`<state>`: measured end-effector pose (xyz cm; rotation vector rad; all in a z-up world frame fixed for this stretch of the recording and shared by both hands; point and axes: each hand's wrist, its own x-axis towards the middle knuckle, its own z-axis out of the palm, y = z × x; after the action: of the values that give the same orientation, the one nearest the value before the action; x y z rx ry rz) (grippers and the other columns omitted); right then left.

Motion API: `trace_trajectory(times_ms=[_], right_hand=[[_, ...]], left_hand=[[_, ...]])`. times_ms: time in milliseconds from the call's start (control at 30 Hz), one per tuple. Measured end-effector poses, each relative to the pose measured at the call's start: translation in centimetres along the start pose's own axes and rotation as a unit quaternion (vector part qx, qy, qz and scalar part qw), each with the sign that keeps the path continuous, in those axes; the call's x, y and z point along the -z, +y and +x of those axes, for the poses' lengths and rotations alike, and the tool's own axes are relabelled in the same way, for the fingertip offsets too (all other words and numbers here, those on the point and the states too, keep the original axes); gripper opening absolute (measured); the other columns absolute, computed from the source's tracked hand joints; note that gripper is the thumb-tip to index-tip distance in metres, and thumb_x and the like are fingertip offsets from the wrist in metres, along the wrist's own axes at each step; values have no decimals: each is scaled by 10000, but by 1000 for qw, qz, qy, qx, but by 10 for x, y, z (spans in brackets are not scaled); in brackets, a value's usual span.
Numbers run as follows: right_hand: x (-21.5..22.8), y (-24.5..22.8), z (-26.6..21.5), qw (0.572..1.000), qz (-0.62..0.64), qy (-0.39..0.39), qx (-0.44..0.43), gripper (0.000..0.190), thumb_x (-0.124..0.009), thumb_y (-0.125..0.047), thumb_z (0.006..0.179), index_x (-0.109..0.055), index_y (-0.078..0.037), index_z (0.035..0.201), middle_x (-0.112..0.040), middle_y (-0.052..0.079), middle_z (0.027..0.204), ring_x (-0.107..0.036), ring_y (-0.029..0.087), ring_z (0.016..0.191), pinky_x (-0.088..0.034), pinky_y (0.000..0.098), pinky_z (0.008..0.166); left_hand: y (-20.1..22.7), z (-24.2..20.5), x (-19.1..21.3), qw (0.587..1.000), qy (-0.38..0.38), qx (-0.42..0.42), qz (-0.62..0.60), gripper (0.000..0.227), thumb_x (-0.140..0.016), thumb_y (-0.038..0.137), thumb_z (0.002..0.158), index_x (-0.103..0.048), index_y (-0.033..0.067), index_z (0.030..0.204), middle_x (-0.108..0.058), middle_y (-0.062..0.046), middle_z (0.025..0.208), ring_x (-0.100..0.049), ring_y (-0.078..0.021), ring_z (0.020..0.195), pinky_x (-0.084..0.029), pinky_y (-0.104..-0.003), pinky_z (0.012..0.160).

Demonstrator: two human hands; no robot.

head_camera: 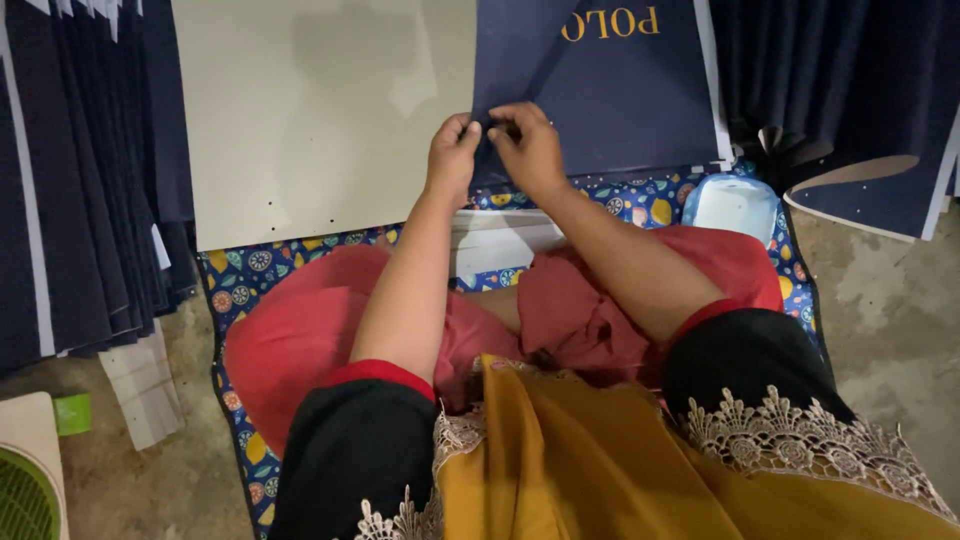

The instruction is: The person folds a dark blue paper sheet with a gold logo into a pouch shape and smooths the creases. They then apply glue to small white paper strips and attach them to the inside of the pouch to reinforce the edges.

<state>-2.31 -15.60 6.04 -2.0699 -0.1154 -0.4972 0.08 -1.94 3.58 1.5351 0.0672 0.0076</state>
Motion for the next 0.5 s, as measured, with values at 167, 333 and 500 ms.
trace_trajectory(times_ms=[167,333,500], right_hand=[[1,12,-1,1000,-3,15,-15,198,-870,-130,815,-793,-177,991,-717,63,945,-730,345,959,-590,442,831],[1,14,-3,999,6,32,-23,135,-884,-167,809,-800,-172,916,-722,51,913,-731,311,953,-589,403,840],[0,15,-3,999,1,24,-25,99,-852,-149,828,-776,-143,891,-690,92,898,-709,359,963,-576,443,853]], left_hand=[[-14,-1,2,999,-52,4,-11,148,-653,193,1004,-743,91,1061,-673,-48,906,-602,-166,893,-495,-320,829],[2,-8,0,999,-45,10,-15,136,-663,186,995,-771,104,1012,-707,-13,881,-614,-124,851,-496,-274,809],[-4,-5,0,999,-42,0,26,123,-685,191,976,-788,124,979,-737,-17,848,-649,-121,819,-515,-270,781]])
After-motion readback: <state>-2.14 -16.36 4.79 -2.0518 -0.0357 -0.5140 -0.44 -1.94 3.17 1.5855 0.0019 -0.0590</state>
